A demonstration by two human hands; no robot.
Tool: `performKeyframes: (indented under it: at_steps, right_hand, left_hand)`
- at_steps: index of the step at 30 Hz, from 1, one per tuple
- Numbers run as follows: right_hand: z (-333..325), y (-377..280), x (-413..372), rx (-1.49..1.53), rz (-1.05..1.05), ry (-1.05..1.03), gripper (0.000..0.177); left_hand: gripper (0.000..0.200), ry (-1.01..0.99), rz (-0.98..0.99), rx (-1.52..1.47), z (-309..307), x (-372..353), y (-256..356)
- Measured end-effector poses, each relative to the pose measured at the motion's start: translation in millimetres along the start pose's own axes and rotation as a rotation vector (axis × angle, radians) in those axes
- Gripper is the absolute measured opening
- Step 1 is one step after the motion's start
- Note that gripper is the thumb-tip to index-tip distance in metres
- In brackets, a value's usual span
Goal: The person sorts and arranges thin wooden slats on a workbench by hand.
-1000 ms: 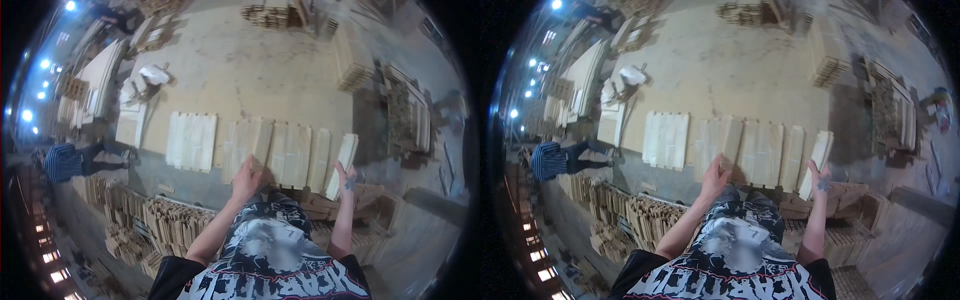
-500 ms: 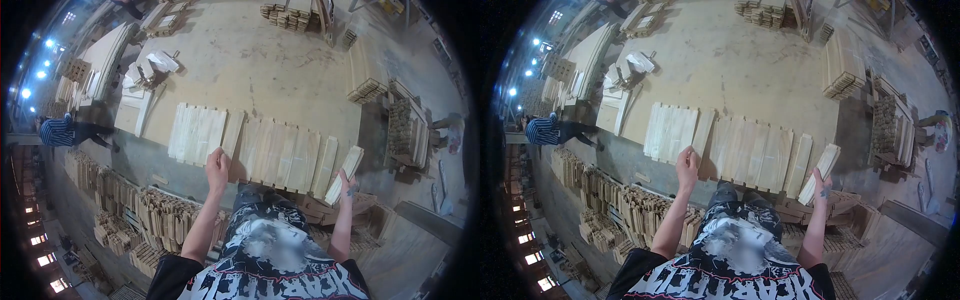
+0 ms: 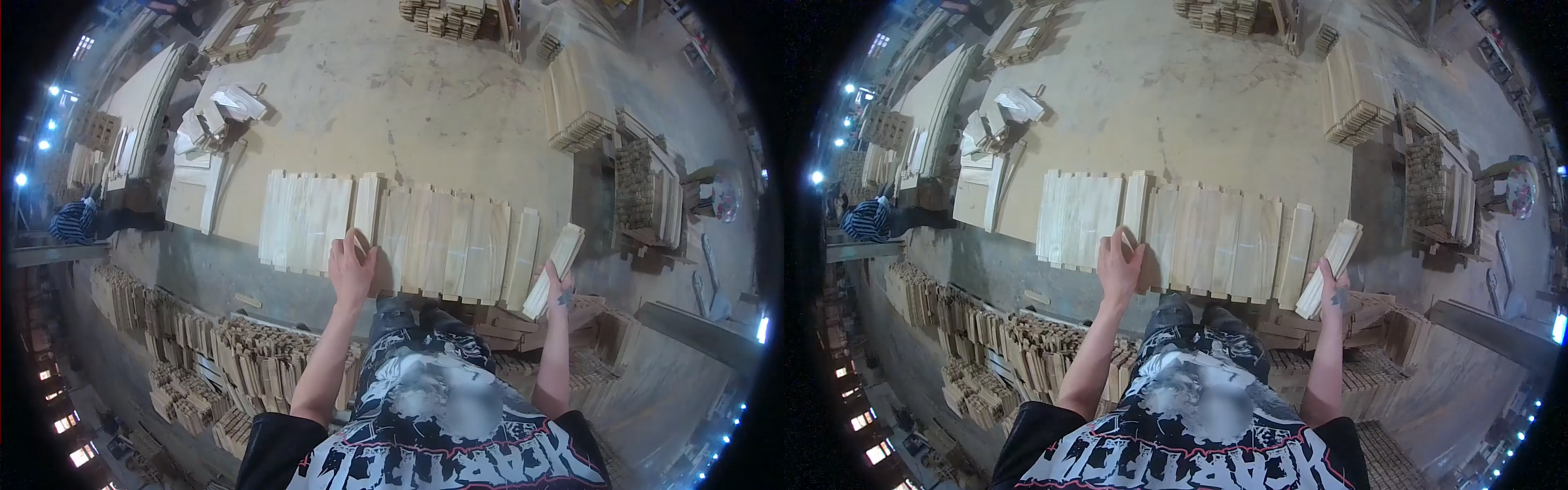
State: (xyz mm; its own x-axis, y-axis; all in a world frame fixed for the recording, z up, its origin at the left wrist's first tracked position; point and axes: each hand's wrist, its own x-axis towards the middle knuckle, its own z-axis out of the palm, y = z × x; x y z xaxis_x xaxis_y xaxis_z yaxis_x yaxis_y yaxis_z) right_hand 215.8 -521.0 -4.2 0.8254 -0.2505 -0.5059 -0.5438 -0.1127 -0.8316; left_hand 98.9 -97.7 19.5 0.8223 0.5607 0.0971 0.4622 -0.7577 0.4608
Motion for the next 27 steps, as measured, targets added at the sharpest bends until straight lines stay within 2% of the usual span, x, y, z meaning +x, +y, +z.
performKeyframes:
  at_steps: [2,5,7,9,10,12,14,16,17,19,22,27]
  right_hand:
    - [0.1,0.9,-0.1,0.003,-0.017,0.006,0.039]
    - [-1.6,0.5,-1.4,-0.015,-0.026,0.003,0.042]
    - [1.2,1.1,0.1,-0.016,-0.028,-0.006,0.044]
    - [-0.2,2.9,2.0,-0.005,-0.024,-0.007,0.044]
    - [-3.3,11.4,10.1,-0.044,-0.085,-0.021,0.044]
    - [-4.8,18.7,11.0,0.011,-0.05,-0.018,0.044]
    - [-6.0,16.3,10.5,0.036,-0.043,-0.017,0.044]
    - [-7.2,21.1,14.0,0.034,-0.054,-0.02,0.043]
    - [-6.9,17.8,12.0,0.031,-0.042,-0.006,0.041]
    - [0.1,6.4,5.6,0.025,-0.021,0.011,0.035]
    - [-2.2,7.9,6.2,0.016,-0.025,-0.018,0.04]
    - [-2.7,7.0,6.2,0.033,-0.032,-0.042,0.04]
  left_hand:
    - [0.05,-0.015,-0.013,-0.076,-6.8,-0.9,14.6]
    - [0.051,-0.087,0.089,-0.234,8.7,-12.0,40.2]
    - [0.051,-0.171,0.085,-0.344,22.9,-25.0,69.4]
    - [0.051,-0.242,0.17,-0.316,30.0,-34.6,92.3]
    - [0.047,-0.258,0.233,-0.327,29.2,-39.8,90.4]
    - [0.04,-0.296,0.361,-0.359,28.3,-58.0,89.2]
    - [0.032,-0.57,0.183,-0.412,7.0,-75.7,69.8]
    - [0.029,-0.772,-0.088,-0.385,-0.7,-91.9,39.1]
    - [0.032,-0.778,-0.198,-0.487,11.0,-107.3,18.3]
    - [0.038,-0.806,-0.607,-0.982,14.6,-114.9,16.0]
    - [0.041,-0.813,-0.872,-1.371,5.1,-106.1,29.3]
    - [0.024,-0.749,-0.895,-1.523,-0.9,-104.2,31.9]
